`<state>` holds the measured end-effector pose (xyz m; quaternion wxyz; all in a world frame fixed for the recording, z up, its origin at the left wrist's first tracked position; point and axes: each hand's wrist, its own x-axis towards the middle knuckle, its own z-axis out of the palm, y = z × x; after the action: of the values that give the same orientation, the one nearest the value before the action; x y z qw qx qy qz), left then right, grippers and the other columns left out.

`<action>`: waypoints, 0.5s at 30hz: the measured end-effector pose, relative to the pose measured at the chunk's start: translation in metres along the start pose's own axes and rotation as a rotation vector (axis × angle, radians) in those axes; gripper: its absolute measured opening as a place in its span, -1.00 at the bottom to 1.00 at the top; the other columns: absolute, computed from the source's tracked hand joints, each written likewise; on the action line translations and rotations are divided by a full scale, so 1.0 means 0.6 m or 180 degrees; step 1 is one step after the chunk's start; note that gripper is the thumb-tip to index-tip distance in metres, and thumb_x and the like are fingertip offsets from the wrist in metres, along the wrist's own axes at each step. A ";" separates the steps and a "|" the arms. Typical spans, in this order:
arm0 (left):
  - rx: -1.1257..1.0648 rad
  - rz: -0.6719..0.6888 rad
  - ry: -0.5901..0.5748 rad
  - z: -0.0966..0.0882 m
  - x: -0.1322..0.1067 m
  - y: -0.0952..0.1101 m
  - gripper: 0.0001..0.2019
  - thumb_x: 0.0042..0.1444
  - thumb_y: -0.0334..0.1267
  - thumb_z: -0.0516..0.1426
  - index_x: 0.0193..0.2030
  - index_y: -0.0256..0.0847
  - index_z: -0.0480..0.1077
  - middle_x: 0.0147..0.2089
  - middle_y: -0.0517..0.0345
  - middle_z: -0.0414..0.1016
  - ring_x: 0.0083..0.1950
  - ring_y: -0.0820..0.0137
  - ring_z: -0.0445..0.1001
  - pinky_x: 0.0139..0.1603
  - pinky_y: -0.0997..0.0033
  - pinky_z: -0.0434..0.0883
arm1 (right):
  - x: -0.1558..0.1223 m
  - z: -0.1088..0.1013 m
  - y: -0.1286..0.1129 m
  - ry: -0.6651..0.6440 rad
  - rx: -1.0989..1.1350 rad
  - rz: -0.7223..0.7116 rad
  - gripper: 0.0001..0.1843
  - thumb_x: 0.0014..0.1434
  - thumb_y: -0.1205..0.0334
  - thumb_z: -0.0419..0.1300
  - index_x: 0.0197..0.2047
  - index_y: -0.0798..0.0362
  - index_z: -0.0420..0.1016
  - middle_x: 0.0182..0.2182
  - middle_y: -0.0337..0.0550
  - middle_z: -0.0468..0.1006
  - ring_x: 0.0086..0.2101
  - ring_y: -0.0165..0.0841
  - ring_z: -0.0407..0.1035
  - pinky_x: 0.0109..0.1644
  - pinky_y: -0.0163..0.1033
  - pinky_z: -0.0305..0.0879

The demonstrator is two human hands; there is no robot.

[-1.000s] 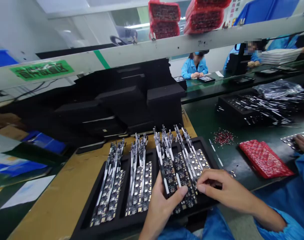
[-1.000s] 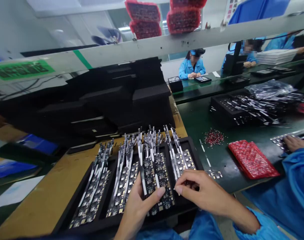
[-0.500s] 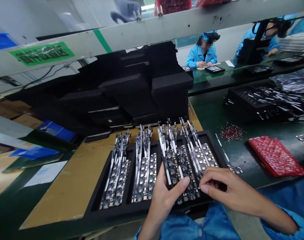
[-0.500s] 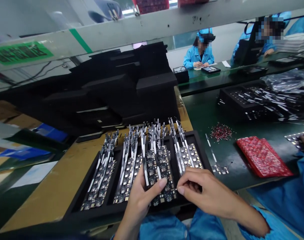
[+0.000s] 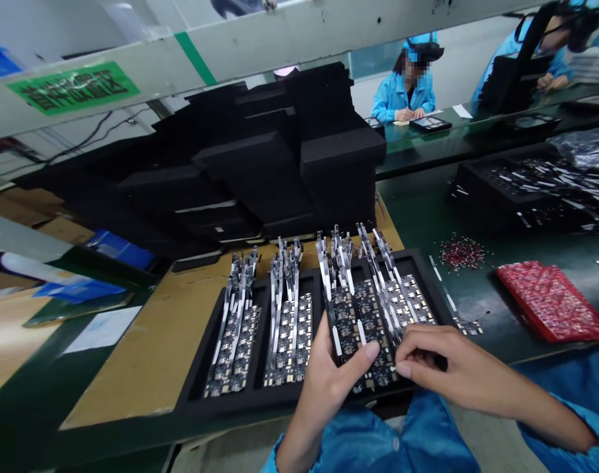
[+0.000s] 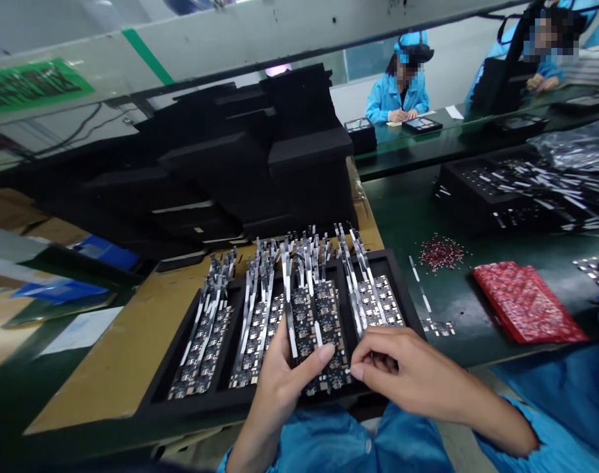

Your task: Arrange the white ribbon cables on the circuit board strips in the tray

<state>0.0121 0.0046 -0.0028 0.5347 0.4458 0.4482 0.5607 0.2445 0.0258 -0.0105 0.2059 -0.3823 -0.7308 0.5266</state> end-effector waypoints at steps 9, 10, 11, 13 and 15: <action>0.0219 0.0017 -0.0030 0.002 0.000 0.007 -0.35 -0.04 -0.41 0.37 0.20 -0.07 0.28 -0.03 -0.09 0.56 -0.11 -0.16 0.57 -0.12 0.06 0.52 | 0.013 -0.003 0.000 -0.0199 0.0382 0.0352 -0.75 0.44 0.01 0.38 -0.15 -0.03 0.82 -0.31 -0.18 0.71 -0.34 -0.32 0.49 -0.27 -0.30 0.36; 0.0221 0.0007 -0.0039 0.003 0.000 0.008 -0.36 -0.04 -0.41 0.38 0.18 -0.07 0.30 -0.04 -0.09 0.57 -0.13 -0.16 0.58 -0.14 0.07 0.52 | 0.013 -0.004 0.000 -0.0251 0.0438 0.0417 -0.75 0.43 0.01 0.39 -0.16 -0.02 0.82 -0.33 -0.19 0.71 -0.35 -0.32 0.49 -0.28 -0.31 0.35; 0.0229 -0.0004 -0.0040 0.003 0.001 0.009 -0.38 -0.05 -0.40 0.38 0.17 -0.07 0.32 -0.06 -0.10 0.58 -0.13 -0.16 0.58 -0.15 0.08 0.53 | 0.014 -0.004 -0.001 -0.0299 0.0511 0.0490 -0.76 0.41 0.01 0.41 -0.17 -0.02 0.82 -0.36 -0.20 0.70 -0.37 -0.33 0.48 -0.29 -0.32 0.33; 0.0246 -0.0021 -0.0017 0.003 0.001 0.010 -0.39 -0.06 -0.39 0.38 0.15 -0.08 0.33 -0.08 -0.11 0.58 -0.14 -0.16 0.58 -0.17 0.08 0.53 | 0.016 -0.003 -0.002 -0.0363 0.0702 0.0631 -0.76 0.37 0.00 0.44 -0.20 -0.01 0.80 -0.41 -0.23 0.67 -0.42 -0.36 0.45 -0.33 -0.33 0.31; 0.0258 -0.0021 0.0005 0.003 0.001 0.011 -0.37 -0.06 -0.39 0.38 0.17 -0.07 0.31 -0.07 -0.11 0.57 -0.14 -0.16 0.57 -0.16 0.07 0.52 | 0.017 -0.001 -0.003 -0.0427 0.0892 0.0786 -0.75 0.36 -0.02 0.45 -0.21 -0.02 0.77 -0.47 -0.26 0.64 -0.51 -0.41 0.39 -0.43 -0.36 0.26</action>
<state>0.0124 0.0053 0.0041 0.5177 0.4652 0.4725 0.5407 0.2379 0.0338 -0.0095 0.1417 -0.4006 -0.6100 0.6688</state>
